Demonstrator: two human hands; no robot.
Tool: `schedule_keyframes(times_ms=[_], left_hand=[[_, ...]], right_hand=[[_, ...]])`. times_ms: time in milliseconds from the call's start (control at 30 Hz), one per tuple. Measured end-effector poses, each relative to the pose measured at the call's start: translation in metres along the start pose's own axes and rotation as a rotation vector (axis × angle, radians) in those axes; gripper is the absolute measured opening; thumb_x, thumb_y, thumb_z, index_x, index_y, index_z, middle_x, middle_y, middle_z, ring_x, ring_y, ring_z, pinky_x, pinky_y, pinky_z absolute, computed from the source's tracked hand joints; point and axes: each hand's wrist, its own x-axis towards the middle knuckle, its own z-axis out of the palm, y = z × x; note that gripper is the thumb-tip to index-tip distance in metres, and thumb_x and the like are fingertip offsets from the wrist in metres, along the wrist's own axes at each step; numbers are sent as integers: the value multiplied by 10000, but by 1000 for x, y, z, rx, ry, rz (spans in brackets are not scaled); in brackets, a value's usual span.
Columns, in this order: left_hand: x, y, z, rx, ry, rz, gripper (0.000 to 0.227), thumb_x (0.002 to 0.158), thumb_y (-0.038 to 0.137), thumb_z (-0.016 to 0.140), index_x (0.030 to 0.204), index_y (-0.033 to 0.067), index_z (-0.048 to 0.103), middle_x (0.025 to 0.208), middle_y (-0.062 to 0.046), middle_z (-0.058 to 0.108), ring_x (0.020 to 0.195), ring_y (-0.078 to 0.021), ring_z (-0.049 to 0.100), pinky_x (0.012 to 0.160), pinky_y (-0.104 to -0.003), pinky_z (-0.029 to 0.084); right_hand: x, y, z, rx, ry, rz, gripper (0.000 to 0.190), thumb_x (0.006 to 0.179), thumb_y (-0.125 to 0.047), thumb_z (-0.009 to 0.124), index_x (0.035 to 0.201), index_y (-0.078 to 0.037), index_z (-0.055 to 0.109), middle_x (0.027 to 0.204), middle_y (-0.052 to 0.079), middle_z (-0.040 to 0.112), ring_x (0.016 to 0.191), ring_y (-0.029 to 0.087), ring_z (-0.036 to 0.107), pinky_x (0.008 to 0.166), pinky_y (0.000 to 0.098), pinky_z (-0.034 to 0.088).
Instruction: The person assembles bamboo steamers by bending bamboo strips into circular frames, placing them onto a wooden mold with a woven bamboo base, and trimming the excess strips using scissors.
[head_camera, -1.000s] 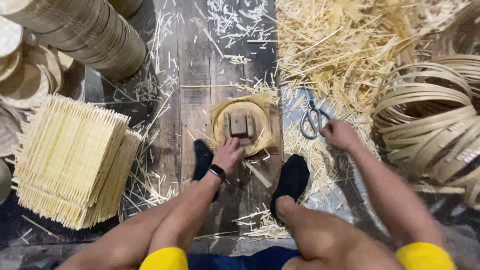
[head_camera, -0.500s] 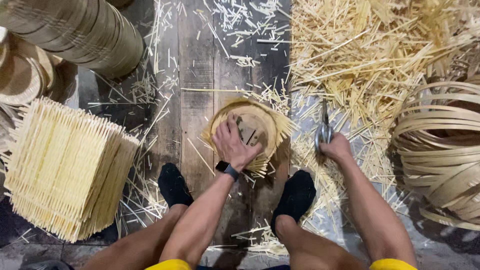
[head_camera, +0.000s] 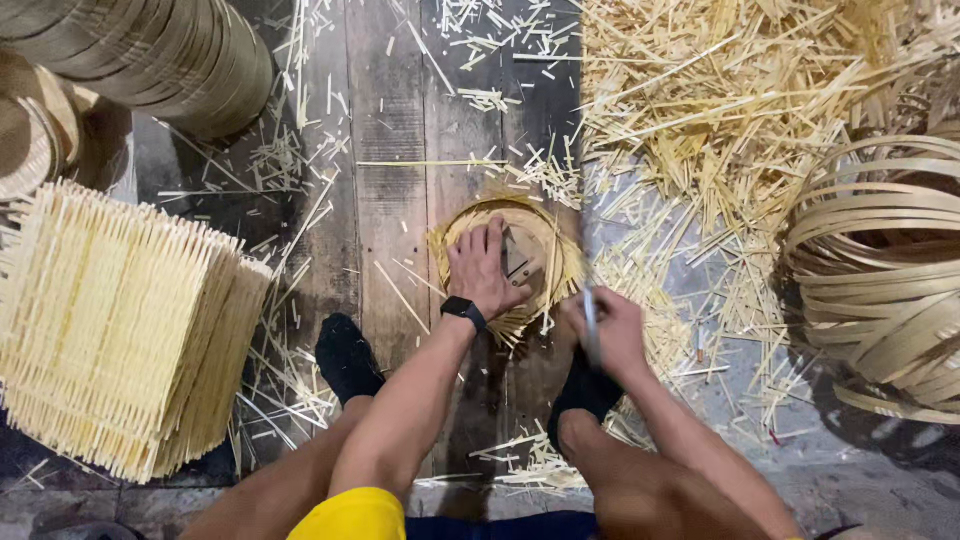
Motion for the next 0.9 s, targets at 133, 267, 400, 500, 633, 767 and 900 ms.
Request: schedule_keyframes(times_ms=[133,267,400,500,633,767,900], left_hand=[[3,1,-2,21,-75,-35,1242,483,463,944,1491,38,355,1259,-164,526,1161,-362,480,976,-525,371],[1,-9,-10,15,-107,85,1254,444,396,976,1486,59,364,1312,-165,515,1205,-382,458,991,-558,350],[-7,-6,-10,0,-128,42,1278,458,370,1007,1533,139,355,1337,-209,470,1235,-417,421,1024,-563,335],[-4,-9,-10,-163,-122,-19,1314,451,323,978,1527,6,293,1353,-195,471,1254,-414,425,1086,-551,341],[-5,-13,-2,-174,-114,-1,1172,473,337,1004,1418,41,377,1331,-203,469,1250,-415,424,1082,-551,334],[-8,-22,7,-129,-82,47,1141,530,362,982,1464,73,395,1393,-171,477,1284,-406,437,1109,-541,359],[-10,-23,3,3,-131,71,1178,477,413,886,1510,134,394,1497,-150,455,1374,-402,429,1172,-527,388]], right_hand=[[31,-7,-4,6,-297,715,368,834,-338,838,860,14,733,664,116,703,506,161,639,452,284,488],[15,-29,-18,32,-114,274,317,811,-316,856,935,-47,744,736,-7,684,626,43,581,549,194,467],[4,-25,-31,53,-43,205,311,838,-320,819,906,-37,707,682,-23,631,582,41,524,515,209,406],[-4,-17,-26,-12,45,122,283,876,-312,801,899,-46,706,668,-12,622,577,39,524,529,208,413],[13,-7,-4,176,-239,557,339,874,-332,800,778,-29,682,592,52,621,473,113,551,449,266,428],[29,-15,-9,3,-316,865,413,853,-391,816,711,-38,656,584,68,631,432,130,515,409,298,419],[23,-14,-30,-190,-292,483,463,821,-477,794,737,-42,661,582,93,616,493,200,570,477,357,456]])
